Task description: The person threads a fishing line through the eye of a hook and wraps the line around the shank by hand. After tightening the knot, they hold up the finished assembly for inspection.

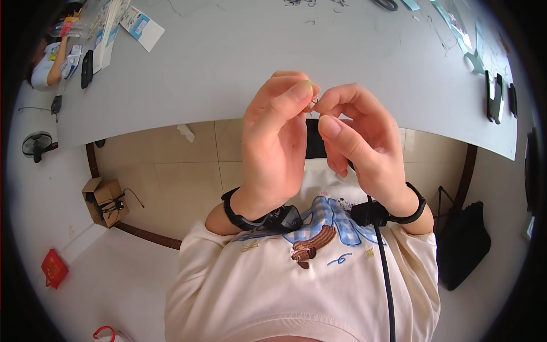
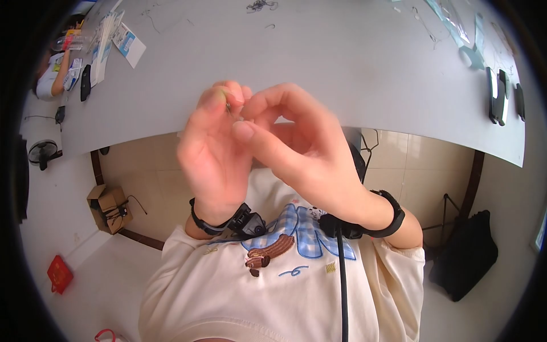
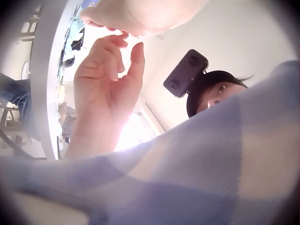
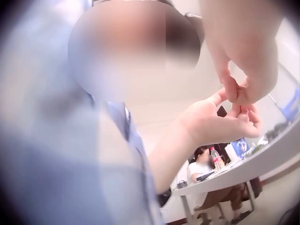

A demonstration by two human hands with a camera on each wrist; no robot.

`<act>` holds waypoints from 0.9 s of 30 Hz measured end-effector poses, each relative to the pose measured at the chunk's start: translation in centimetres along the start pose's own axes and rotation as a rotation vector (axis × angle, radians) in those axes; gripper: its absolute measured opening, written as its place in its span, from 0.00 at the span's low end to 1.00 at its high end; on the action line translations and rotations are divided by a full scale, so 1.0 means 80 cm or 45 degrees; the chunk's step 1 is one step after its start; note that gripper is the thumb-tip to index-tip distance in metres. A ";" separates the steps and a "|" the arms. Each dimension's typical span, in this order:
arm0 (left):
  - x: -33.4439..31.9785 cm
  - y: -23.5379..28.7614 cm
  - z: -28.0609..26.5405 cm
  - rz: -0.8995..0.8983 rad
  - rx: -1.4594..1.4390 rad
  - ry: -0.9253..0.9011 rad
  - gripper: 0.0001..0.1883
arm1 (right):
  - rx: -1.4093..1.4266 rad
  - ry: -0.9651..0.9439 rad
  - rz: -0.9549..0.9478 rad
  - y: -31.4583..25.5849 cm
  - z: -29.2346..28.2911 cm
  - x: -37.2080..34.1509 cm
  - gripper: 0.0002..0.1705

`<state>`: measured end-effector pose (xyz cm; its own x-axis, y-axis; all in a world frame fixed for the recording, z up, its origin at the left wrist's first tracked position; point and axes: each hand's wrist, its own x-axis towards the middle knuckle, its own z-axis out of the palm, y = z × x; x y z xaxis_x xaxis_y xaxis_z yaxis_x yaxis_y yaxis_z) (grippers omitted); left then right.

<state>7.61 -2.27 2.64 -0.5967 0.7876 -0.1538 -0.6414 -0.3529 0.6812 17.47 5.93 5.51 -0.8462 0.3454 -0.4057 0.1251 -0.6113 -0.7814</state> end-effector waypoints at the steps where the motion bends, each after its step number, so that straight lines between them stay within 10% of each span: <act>1: 0.003 0.002 0.002 0.004 -0.001 0.001 0.06 | -0.226 0.068 -0.235 0.001 0.003 0.003 0.08; 7: 0.003 0.002 0.006 -0.087 -0.060 0.100 0.05 | -0.620 0.199 -0.747 0.023 0.002 0.018 0.07; 18: 0.005 0.004 0.002 -0.010 -0.063 -0.063 0.04 | 0.535 -0.206 0.571 -0.019 -0.015 0.022 0.09; 21: 0.010 -0.003 0.000 0.174 0.008 -0.011 0.04 | 0.304 -0.275 0.505 -0.023 -0.022 0.016 0.12; 23: 0.011 -0.002 0.001 0.189 0.032 0.009 0.03 | -0.342 0.192 -0.062 -0.020 -0.012 0.008 0.08; 27: 0.007 -0.002 0.006 0.231 0.136 0.071 0.02 | -1.050 0.270 -0.781 -0.007 -0.011 0.005 0.11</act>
<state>7.58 -1.52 2.82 -0.7254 0.6858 -0.0589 -0.4678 -0.4286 0.7729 17.51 7.05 5.34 -0.7859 0.5980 0.1570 0.0867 0.3580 -0.9297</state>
